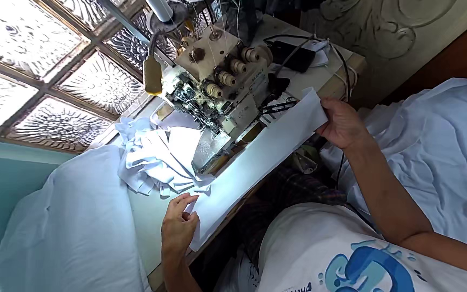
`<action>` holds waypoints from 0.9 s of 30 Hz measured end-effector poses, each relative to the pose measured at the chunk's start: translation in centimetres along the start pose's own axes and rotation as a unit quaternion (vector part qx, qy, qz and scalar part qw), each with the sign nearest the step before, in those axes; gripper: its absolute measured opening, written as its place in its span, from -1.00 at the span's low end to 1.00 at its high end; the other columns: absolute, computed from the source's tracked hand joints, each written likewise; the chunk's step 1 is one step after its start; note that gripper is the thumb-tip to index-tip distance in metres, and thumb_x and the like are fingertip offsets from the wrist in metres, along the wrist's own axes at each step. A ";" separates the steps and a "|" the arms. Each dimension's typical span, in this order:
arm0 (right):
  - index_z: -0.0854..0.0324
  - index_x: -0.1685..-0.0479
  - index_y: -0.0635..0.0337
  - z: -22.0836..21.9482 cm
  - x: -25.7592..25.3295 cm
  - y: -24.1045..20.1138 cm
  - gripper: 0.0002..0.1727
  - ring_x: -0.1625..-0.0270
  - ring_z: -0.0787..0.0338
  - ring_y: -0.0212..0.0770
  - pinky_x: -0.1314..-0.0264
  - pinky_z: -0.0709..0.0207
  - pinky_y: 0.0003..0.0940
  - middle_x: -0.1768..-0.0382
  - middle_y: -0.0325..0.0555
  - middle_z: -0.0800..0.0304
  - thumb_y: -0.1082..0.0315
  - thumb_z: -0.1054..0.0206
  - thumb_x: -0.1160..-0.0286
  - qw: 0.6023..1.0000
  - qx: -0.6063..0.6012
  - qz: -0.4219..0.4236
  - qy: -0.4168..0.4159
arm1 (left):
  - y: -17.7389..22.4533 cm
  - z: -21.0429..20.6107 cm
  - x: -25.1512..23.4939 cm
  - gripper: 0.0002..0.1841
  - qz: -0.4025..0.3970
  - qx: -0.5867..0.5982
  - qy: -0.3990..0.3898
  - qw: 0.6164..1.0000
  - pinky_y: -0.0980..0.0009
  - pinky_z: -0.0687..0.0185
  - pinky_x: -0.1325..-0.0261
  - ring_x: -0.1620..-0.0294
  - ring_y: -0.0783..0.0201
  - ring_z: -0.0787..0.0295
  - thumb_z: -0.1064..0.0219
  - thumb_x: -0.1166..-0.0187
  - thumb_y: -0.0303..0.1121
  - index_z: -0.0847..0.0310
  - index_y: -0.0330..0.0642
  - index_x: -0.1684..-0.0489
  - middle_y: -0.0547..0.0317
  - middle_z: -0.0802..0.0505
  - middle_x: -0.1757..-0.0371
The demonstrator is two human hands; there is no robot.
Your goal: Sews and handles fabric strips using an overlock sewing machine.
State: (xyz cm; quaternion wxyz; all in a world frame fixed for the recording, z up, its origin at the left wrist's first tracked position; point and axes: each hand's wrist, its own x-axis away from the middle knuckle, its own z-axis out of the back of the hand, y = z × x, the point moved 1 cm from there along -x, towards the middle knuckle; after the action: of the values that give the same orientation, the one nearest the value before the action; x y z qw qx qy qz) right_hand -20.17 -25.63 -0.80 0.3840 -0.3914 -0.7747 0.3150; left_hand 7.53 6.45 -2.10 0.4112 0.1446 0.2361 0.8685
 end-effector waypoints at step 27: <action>-0.66 0.36 0.30 -8.9 2.0 8.3 -0.85 0.23 -0.68 0.04 0.24 -0.46 0.03 0.37 0.05 -0.64 0.38 -0.48 -0.27 0.714 0.602 0.161 -0.320 | -9.7 13.6 9.7 -0.87 0.018 0.227 0.365 0.903 0.53 -0.71 -0.05 0.18 0.57 -0.73 -0.07 -0.64 -0.62 -0.54 -0.35 0.10 0.42 -0.73 0.26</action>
State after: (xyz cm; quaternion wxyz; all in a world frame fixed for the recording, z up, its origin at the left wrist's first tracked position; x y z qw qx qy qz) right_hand -10.42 -18.18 -2.13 0.2114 -0.0718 -0.4228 0.8783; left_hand 13.81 23.37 4.78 0.2370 -0.0896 0.5576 0.7905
